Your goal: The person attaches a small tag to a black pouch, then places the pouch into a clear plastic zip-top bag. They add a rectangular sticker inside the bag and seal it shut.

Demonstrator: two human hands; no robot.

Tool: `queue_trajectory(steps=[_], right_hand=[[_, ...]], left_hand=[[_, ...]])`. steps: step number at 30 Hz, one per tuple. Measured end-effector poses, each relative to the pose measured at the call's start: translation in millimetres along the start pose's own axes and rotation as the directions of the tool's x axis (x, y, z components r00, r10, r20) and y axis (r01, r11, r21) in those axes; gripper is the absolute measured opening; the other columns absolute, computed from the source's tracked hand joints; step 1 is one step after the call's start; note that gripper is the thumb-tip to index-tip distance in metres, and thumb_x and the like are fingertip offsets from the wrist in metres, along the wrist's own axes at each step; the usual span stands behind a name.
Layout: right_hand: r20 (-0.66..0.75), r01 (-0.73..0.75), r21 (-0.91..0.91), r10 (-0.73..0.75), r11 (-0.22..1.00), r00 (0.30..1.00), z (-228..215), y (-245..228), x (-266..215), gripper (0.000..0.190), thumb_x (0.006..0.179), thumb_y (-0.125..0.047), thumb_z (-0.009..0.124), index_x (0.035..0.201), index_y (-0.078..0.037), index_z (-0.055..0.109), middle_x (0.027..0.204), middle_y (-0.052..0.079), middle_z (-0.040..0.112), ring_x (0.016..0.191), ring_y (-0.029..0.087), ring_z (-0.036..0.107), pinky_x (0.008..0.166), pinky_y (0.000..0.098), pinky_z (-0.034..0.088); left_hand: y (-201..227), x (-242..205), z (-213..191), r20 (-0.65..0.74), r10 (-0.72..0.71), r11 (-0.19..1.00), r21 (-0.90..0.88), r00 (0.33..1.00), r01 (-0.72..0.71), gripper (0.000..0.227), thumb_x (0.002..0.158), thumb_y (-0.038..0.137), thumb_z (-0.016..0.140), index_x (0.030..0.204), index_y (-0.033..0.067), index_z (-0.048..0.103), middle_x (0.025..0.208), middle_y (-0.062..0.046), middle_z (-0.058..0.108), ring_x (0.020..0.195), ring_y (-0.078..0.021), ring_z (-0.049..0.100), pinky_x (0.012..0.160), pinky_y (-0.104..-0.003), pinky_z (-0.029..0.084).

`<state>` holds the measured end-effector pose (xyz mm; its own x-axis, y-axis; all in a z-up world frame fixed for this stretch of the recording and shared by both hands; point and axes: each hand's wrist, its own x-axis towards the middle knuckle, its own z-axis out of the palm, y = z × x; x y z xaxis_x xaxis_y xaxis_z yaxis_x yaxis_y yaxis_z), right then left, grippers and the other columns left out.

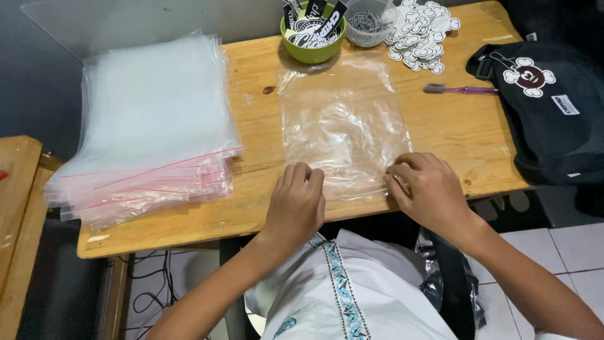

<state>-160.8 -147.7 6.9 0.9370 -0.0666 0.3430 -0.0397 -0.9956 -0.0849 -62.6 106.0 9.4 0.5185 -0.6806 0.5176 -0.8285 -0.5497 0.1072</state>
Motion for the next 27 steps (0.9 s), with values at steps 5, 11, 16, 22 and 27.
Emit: queue_trajectory(steps=[5,11,16,22,27], right_hand=[[-0.032,-0.042,-0.070,0.040,0.997,0.999,8,25,-13,0.024,0.085,-0.031,0.071,0.109,-0.024,0.073,0.108,-0.003,0.068,0.110,0.020,0.066,0.094,0.0369,0.052],[-0.097,-0.090,-0.158,0.075,0.983,0.992,5,41,-32,0.030,0.092,-0.037,0.069,0.119,-0.026,0.068,0.105,-0.004,0.064,0.107,0.018,0.064,0.093,0.0331,0.049],[-0.106,-0.066,-0.087,0.056,0.994,0.993,-6,38,-22,0.028,0.089,-0.024,0.071,0.116,-0.022,0.067,0.096,-0.003,0.061,0.097,0.019,0.063,0.087,0.0326,0.047],[0.134,-0.128,0.319,0.088,0.939,0.987,-57,41,-22,0.062,0.074,-0.048,0.081,0.123,-0.011,0.066,0.119,0.017,0.062,0.117,0.043,0.057,0.100,0.0504,0.045],[-0.007,-0.300,0.223,0.310,0.927,0.951,-86,103,-50,0.033,0.092,-0.024,0.073,0.114,0.000,0.070,0.117,0.013,0.069,0.106,0.026,0.064,0.090,0.0367,0.049]], left_hand=[[-13,-4,-18,0.047,-0.107,0.994,-0.006,0.993,0.108,0.035,0.067,0.011,0.074,0.092,0.0084,0.050,0.091,-0.012,0.046,0.087,-0.0356,0.051,0.069,-0.043,0.042],[-13,-18,-27,0.143,-0.130,0.978,0.179,0.981,0.104,0.048,0.059,0.023,0.084,0.091,0.0097,0.050,0.089,-0.010,0.046,0.085,-0.0323,0.051,0.067,-0.042,0.041],[-11,-17,-17,0.114,-0.075,0.986,0.157,0.991,0.057,0.032,0.069,0.013,0.075,0.089,0.0081,0.052,0.085,-0.009,0.047,0.081,-0.0306,0.054,0.063,-0.039,0.040],[12,29,-50,0.556,-0.058,0.991,-0.071,0.829,0.117,0.070,0.075,0.062,0.077,0.105,0.0036,0.053,0.096,-0.020,0.054,0.095,-0.0435,0.054,0.077,-0.051,0.043],[64,101,-33,0.507,0.181,0.869,-0.484,0.843,0.104,0.050,0.092,0.053,0.060,0.112,0.0068,0.058,0.103,-0.015,0.062,0.089,-0.0391,0.062,0.071,-0.051,0.047]])
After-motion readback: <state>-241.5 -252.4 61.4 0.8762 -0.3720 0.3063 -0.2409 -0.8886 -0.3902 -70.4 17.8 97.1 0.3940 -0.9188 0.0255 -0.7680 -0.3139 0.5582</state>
